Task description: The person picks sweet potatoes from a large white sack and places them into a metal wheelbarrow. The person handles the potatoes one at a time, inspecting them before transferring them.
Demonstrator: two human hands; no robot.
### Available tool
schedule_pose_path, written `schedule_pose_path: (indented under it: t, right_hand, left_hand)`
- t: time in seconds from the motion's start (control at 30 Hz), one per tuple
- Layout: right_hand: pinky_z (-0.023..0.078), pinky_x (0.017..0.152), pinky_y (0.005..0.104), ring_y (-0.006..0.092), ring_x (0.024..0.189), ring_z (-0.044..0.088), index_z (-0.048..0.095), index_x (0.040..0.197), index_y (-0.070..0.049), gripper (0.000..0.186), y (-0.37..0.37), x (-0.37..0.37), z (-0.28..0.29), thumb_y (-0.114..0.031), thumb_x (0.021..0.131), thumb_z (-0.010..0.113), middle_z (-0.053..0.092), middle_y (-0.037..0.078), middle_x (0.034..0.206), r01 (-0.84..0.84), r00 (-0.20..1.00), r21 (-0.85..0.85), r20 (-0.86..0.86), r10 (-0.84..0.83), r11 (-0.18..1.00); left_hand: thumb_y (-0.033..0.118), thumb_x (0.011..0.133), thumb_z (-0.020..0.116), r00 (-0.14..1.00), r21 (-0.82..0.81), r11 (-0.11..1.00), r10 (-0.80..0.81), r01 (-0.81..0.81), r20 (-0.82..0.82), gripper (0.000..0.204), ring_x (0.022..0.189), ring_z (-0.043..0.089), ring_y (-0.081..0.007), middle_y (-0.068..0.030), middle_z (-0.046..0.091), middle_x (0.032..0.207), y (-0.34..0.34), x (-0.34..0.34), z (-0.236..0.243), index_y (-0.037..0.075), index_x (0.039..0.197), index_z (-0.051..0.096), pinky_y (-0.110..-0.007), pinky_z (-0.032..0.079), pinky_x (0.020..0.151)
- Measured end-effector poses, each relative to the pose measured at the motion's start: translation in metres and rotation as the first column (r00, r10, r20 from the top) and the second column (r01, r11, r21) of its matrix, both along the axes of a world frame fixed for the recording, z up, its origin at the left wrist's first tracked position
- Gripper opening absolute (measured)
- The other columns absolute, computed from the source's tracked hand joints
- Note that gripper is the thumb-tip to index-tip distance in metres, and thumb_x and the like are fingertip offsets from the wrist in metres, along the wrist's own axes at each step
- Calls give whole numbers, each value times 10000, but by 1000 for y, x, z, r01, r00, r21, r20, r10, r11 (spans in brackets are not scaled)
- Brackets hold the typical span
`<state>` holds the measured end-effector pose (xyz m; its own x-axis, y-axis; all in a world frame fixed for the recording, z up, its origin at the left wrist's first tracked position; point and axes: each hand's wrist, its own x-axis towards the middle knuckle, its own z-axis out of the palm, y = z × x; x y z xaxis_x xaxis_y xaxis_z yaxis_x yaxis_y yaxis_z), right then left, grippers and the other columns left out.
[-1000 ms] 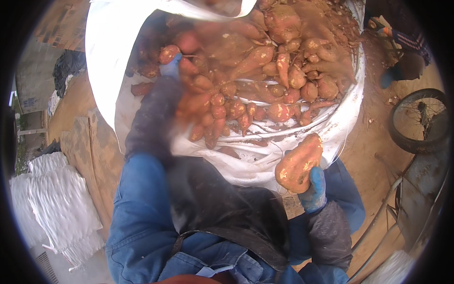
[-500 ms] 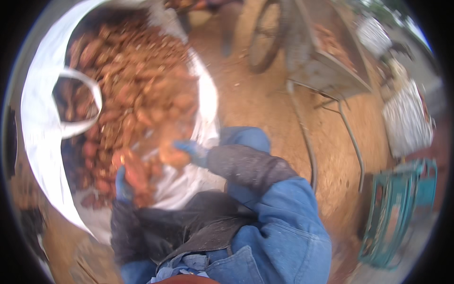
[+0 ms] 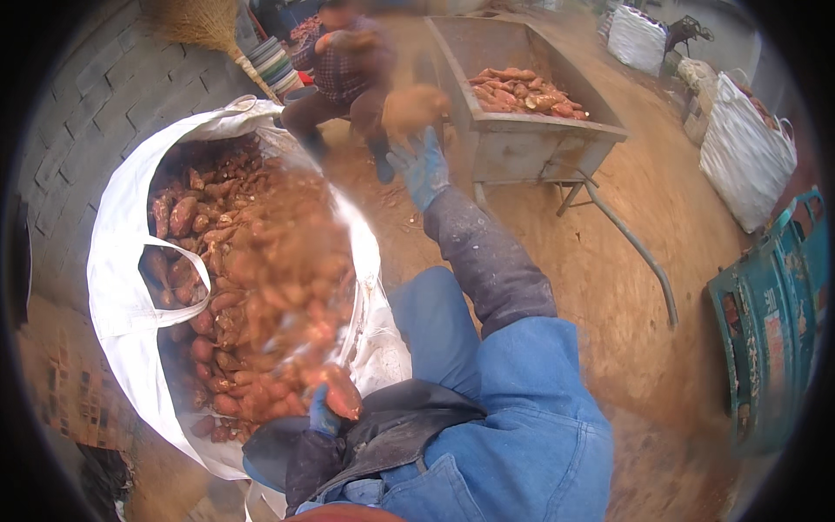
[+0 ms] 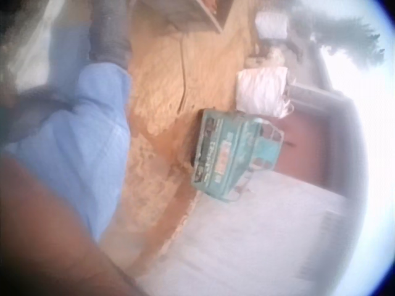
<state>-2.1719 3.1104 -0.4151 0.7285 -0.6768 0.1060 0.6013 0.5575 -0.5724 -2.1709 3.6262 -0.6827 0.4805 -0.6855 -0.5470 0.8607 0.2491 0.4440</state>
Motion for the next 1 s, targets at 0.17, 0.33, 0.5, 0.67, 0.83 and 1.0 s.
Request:
schedule_pose_path:
  t: [0.17,0.33,0.5,0.67,0.83,1.0]
  right_hand:
    - [516,958,408,265,1179,610,572,1422,-137,582,122,-19,-96,-480,959,652,627,85,1350,-530,762,-106,-496,417,842]
    - [439,1091,422,314,1302,536,389,1541,-47,866,296,-75,-223,-562,917,696,538,153,1446,-813,567,-363,-673,475,455]
    - [508,1012,368,258,1156,640,512,1413,7,575,289,-84,-199,-370,997,637,647,130,1299,-655,690,134,-293,662,743]
    - [507,1049,351,210,1215,625,507,1448,-53,564,227,-80,-151,-370,1004,646,630,87,1369,-600,786,433,160,598,673]
    - [512,794,278,121,941,558,626,1227,-140,300,33,-63,-25,-369,1032,625,602,-20,1008,-35,997,-3,72,35,999]
    - [350,1140,435,322,1397,379,526,1370,-53,466,-61,-15,65,-402,1070,453,464,156,1448,314,943,-119,-76,-324,942]
  left_hand:
    - [380,981,648,997,-141,990,9,3,79,654,1323,520,-338,-145,550,1437,-3,19,-12,31,1493,436,-467,402,1153]
    - [313,975,681,887,234,972,-78,-35,455,648,1225,597,-281,-147,578,1385,-16,13,20,36,1504,426,-400,496,1052]
    - [248,1013,619,719,378,926,-247,-23,649,638,1123,643,-235,-170,589,1344,-41,2,84,-45,1519,364,-344,550,935]
    - [258,1027,594,858,121,991,-117,64,499,592,1058,674,-287,-215,601,1325,-44,31,100,-24,1509,397,-396,572,927]
    - [265,1029,598,906,351,921,3,-167,423,249,774,592,-166,-66,586,957,-1,35,40,58,1162,555,-312,483,674]
    - [327,991,645,929,519,847,-91,-117,358,282,589,492,-93,28,579,720,22,13,-31,56,1065,673,-275,380,523]
